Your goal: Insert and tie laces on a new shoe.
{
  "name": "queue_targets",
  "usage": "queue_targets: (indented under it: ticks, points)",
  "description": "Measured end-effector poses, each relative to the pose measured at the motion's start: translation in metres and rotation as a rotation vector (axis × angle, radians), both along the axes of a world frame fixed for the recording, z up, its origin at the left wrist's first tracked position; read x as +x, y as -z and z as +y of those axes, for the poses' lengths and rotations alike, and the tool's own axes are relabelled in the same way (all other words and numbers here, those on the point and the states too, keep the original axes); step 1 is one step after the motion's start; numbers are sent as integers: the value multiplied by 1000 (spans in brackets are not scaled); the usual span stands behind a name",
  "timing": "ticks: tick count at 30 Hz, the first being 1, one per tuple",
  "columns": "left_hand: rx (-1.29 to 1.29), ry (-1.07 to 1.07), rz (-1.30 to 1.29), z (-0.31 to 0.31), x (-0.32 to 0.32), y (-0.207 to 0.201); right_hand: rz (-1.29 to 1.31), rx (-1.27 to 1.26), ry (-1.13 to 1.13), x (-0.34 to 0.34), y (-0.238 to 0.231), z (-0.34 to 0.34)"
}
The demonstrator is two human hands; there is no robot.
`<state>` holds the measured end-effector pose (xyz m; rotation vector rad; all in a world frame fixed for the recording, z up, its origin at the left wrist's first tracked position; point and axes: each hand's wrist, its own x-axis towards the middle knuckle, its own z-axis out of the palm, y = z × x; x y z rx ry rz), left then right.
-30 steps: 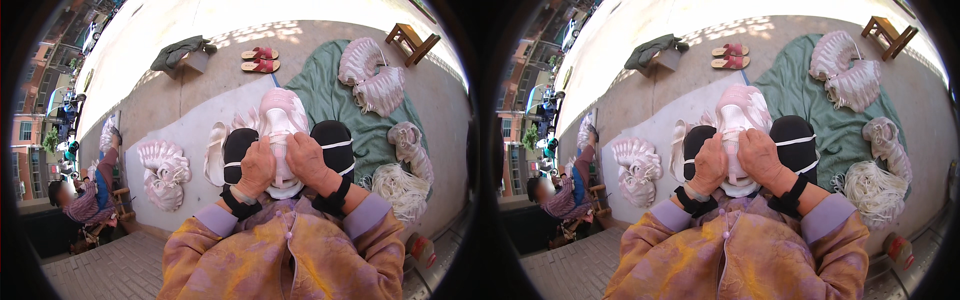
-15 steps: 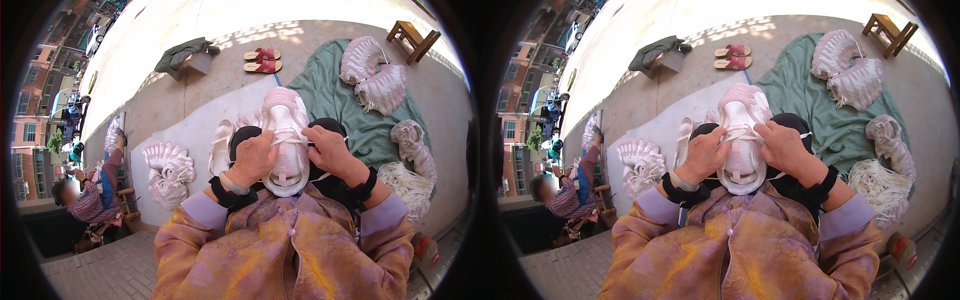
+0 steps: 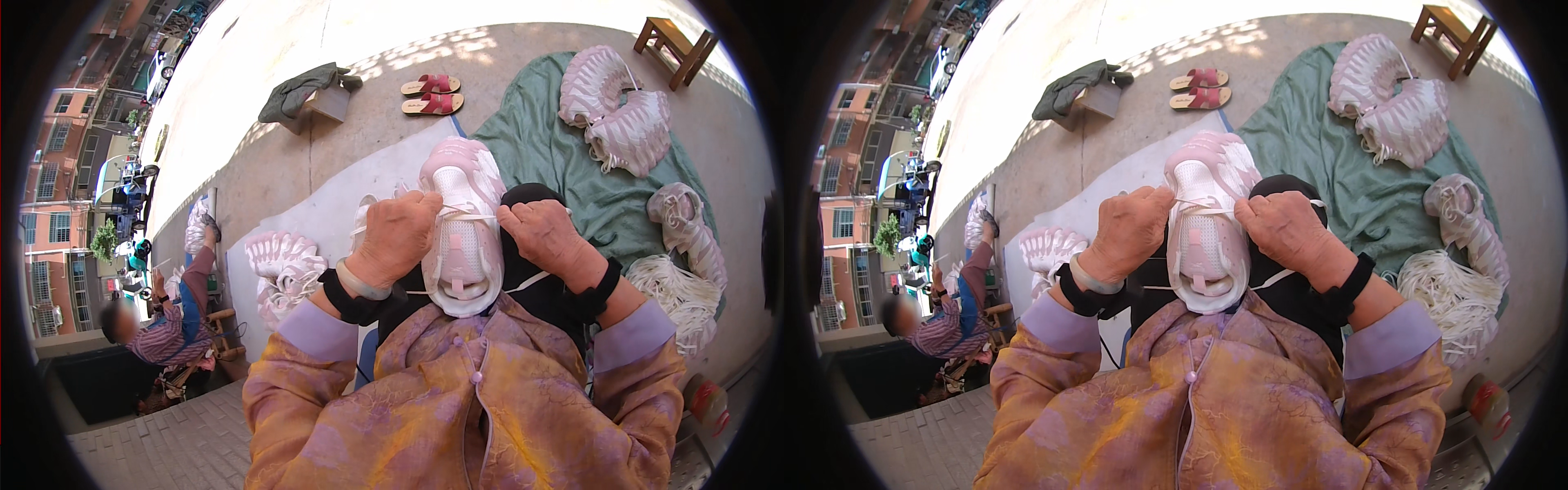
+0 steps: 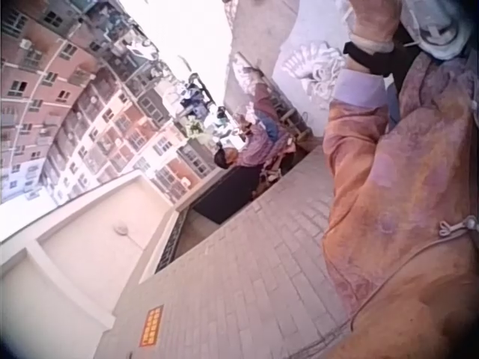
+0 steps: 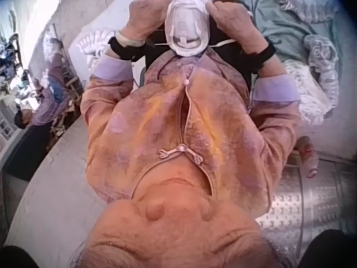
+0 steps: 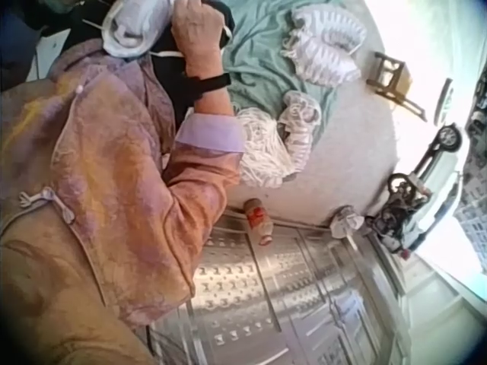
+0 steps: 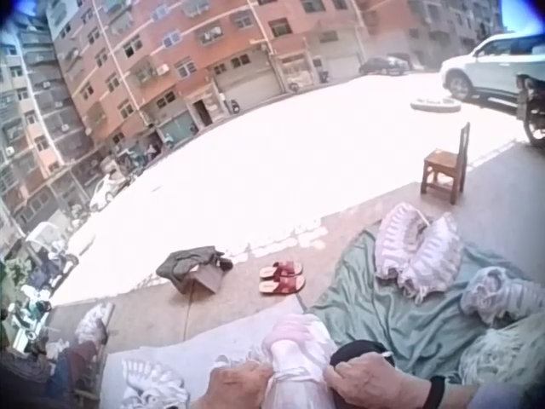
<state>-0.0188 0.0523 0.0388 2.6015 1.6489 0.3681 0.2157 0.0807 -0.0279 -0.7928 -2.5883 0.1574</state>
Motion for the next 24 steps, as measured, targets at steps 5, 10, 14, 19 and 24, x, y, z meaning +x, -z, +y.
queue_targets:
  ticks: [5,10,14,19,24]
  points:
    - [-56,39,54,-18,-7,-2,20,-34,11,7,4,1]
    - [-96,-34,29,-41,-26,11,7,-45,14,9,3,0]
    - [-38,-121,8,-64,-55,16,-28,-130,142,37,6,-5]
    - [30,-348,25,-109,-140,33,217,-267,393,138,39,-14]
    - [26,-632,128,-164,-246,25,171,-269,695,290,63,-37]
